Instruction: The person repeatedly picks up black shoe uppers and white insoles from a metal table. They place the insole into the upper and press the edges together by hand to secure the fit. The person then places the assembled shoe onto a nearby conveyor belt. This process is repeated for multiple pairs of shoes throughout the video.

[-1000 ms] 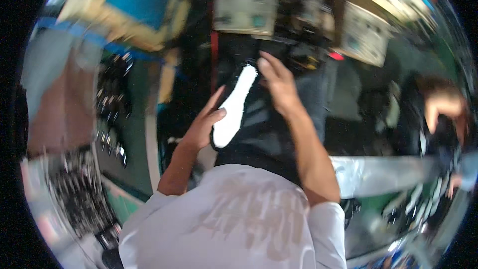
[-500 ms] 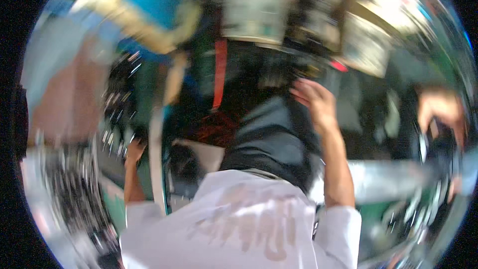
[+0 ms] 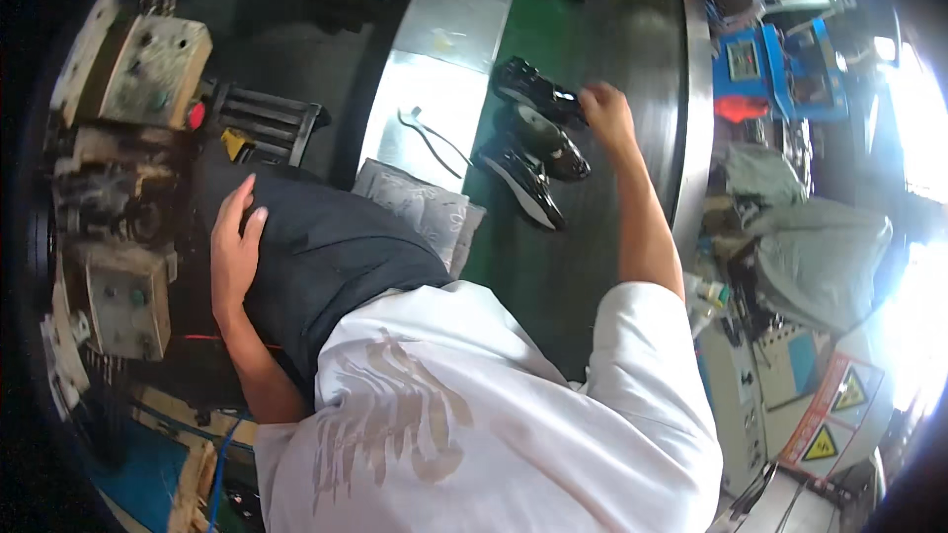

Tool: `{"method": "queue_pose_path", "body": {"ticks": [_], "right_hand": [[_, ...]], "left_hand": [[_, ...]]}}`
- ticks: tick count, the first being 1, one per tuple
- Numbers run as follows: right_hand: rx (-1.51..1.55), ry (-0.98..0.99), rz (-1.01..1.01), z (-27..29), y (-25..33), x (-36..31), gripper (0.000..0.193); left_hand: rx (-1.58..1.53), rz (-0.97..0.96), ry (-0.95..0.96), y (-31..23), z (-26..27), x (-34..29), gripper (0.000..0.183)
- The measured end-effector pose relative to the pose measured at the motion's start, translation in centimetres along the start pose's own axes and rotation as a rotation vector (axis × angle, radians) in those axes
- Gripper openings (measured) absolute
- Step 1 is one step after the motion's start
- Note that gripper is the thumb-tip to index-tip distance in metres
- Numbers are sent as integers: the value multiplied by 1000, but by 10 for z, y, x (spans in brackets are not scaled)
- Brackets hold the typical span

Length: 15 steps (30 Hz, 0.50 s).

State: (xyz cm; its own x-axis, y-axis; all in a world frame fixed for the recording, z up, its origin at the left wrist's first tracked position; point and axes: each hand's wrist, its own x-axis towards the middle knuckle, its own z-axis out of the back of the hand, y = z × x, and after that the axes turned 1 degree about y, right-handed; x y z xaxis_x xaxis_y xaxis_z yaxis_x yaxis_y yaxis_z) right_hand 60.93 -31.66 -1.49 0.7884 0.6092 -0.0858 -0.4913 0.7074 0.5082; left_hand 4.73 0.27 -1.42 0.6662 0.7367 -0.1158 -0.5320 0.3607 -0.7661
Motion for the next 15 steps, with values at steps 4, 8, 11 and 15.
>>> {"method": "queue_pose_path", "body": {"ticks": [4,8,11,15], "right_hand": [[-65,349,-265,-13,-93,-131,84],[-175,326,-76,-106,-68,-184,112],[-59,316,-265,-134,-47,-171,110],[82,268,-153,-122,-54,-176,101]], "left_hand": [[46,-172,126,-33,-22,37,45],[49,-167,241,-41,-44,42,44],[19,-193,266,-50,-57,43,44],[-170,-178,247,-67,-77,55,47]]}}
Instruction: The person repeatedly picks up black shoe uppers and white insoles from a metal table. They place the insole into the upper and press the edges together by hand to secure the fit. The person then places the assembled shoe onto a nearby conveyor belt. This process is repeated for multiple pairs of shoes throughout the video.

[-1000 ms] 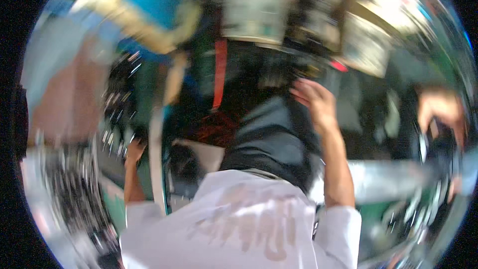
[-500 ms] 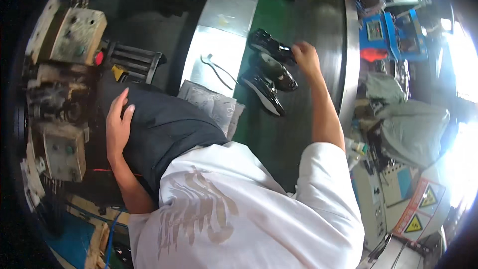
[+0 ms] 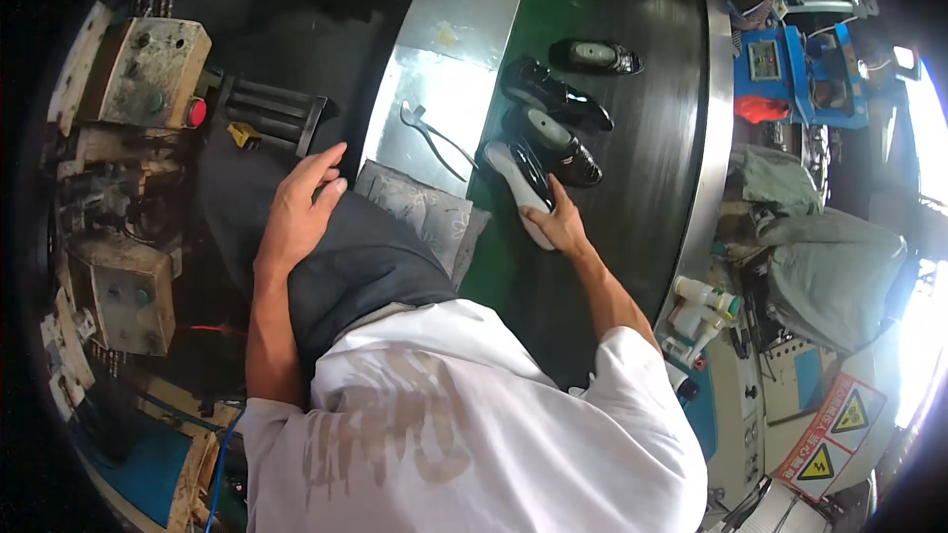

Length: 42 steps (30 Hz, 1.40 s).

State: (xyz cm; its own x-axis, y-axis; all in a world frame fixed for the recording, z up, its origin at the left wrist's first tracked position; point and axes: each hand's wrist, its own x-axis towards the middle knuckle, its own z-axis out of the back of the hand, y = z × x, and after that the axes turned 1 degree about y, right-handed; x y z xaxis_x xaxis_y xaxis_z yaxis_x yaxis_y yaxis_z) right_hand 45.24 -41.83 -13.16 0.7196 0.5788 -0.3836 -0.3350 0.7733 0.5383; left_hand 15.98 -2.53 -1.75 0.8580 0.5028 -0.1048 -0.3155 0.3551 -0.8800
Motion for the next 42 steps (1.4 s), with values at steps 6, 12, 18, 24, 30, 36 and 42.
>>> {"method": "queue_pose_path", "body": {"ticks": [6,12,18,24,30,36,42], "right_hand": [[768,322,-97,13,200,-6,88],[565,590,231,-45,361,-26,94],[293,448,883,-124,442,-10,81],[273,596,1034,-151,476,-21,59],[-66,526,1194,-133,430,-59,98],[-463,336,1295,-124,386,-52,81],[-291,246,1330,-139,366,-44,75]], "left_hand": [[-415,-86,-197,-26,-12,37,48],[158,-195,-737,-3,65,14,22],[384,-31,-941,22,100,-88,20],[237,-91,-1025,26,96,-132,20],[258,223,-1081,83,97,-125,23],[63,207,-1023,114,103,-96,27],[178,166,-965,128,99,-86,22]]}}
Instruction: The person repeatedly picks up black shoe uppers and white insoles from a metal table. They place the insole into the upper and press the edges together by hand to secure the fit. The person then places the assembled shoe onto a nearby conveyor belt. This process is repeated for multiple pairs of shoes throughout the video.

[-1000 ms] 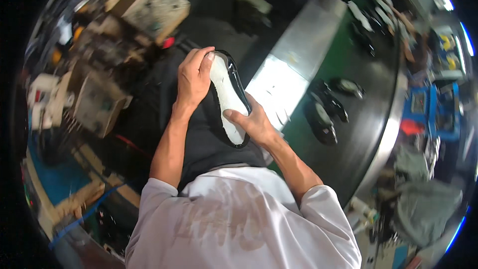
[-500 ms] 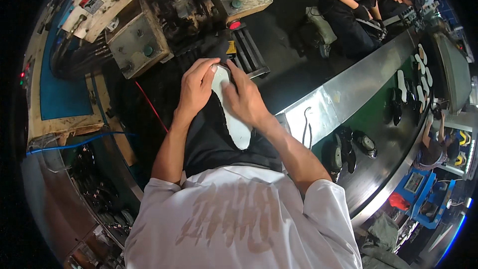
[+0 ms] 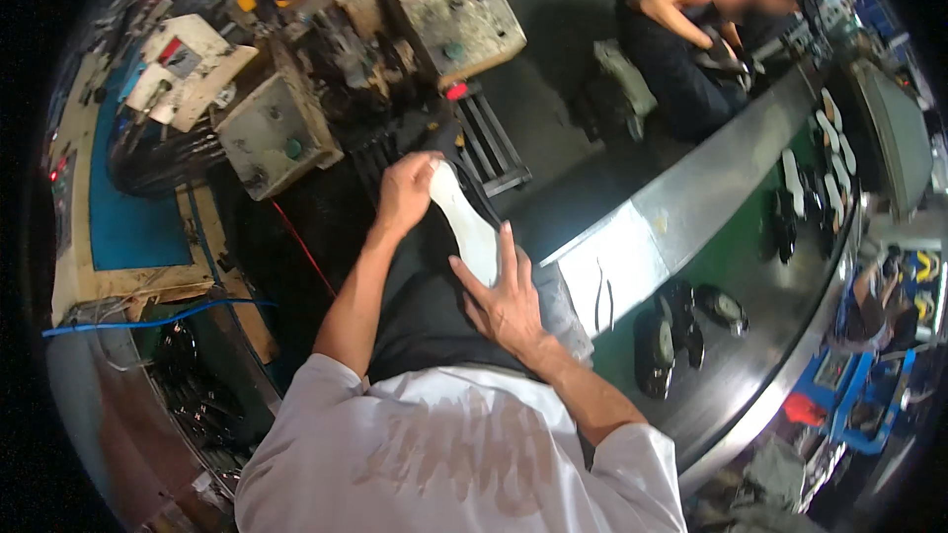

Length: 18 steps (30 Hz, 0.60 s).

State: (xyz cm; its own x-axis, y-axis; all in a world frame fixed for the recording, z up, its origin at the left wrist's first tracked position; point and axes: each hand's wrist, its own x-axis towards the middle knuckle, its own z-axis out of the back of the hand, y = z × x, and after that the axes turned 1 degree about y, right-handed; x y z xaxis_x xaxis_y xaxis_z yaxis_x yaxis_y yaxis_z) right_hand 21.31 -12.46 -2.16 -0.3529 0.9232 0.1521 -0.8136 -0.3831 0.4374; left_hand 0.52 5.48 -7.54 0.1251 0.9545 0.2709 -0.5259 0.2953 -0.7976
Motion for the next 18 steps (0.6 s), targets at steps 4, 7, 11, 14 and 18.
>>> {"method": "queue_pose_path", "body": {"ticks": [4,7,11,14,18], "right_hand": [[56,-13,-1,2,-4,-1,66],[81,6,57,6,-15,7,64],[91,38,108,22,-21,24,63],[90,51,120,29,-23,32,61],[181,48,55,31,-24,37,59]], "left_hand": [[72,50,43,1,-1,3,23],[58,159,76,-3,9,8,22],[93,267,130,-1,17,13,22],[118,314,162,0,17,17,24],[-152,338,236,28,16,14,33]]}}
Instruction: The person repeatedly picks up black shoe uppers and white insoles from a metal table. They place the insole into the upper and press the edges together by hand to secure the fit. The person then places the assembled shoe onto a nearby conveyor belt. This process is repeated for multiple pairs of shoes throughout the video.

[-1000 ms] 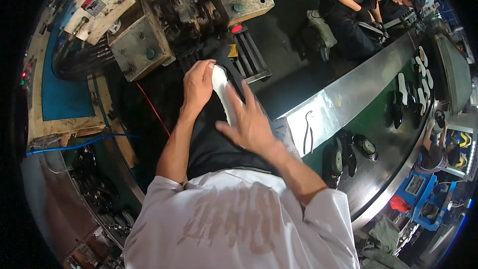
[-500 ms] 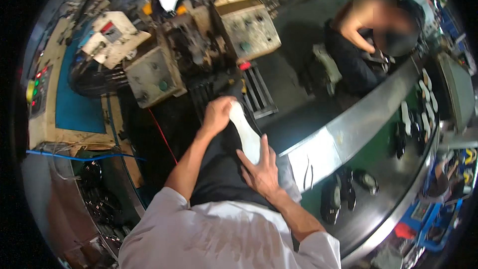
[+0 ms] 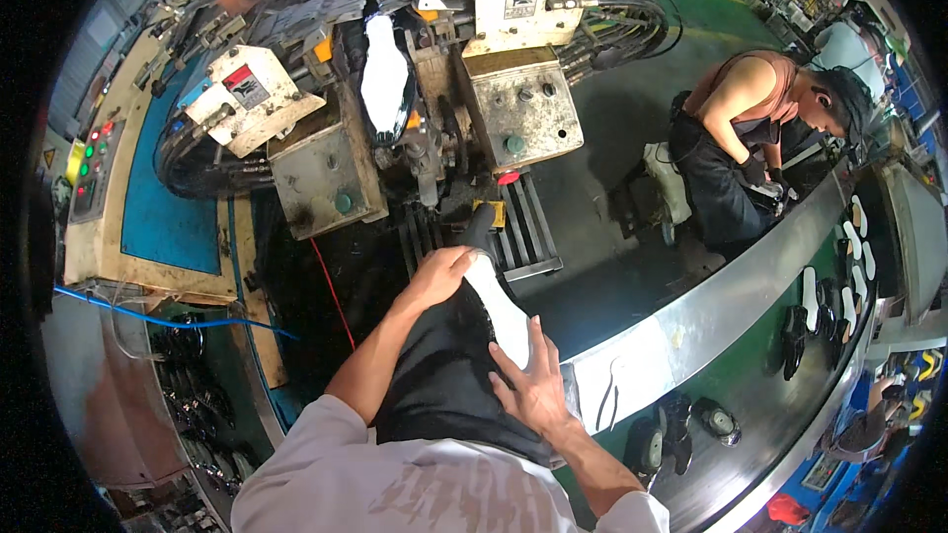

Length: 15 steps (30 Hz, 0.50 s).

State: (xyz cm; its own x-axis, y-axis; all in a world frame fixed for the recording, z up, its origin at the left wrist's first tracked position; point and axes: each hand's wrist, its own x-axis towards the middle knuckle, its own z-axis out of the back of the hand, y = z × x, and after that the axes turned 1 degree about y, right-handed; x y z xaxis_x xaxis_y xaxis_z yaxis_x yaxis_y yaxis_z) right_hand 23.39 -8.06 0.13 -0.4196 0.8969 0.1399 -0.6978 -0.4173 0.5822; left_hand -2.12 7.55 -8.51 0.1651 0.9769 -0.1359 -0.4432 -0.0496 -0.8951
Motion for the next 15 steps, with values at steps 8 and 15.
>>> {"method": "queue_pose_path", "body": {"ticks": [8,15], "right_hand": [[35,-168,-122,41,-2,46,56],[-102,-301,130,75,19,172,59]], "left_hand": [[-960,73,-537,-19,167,72,68],[-917,-22,-199,-90,209,139,66]]}}
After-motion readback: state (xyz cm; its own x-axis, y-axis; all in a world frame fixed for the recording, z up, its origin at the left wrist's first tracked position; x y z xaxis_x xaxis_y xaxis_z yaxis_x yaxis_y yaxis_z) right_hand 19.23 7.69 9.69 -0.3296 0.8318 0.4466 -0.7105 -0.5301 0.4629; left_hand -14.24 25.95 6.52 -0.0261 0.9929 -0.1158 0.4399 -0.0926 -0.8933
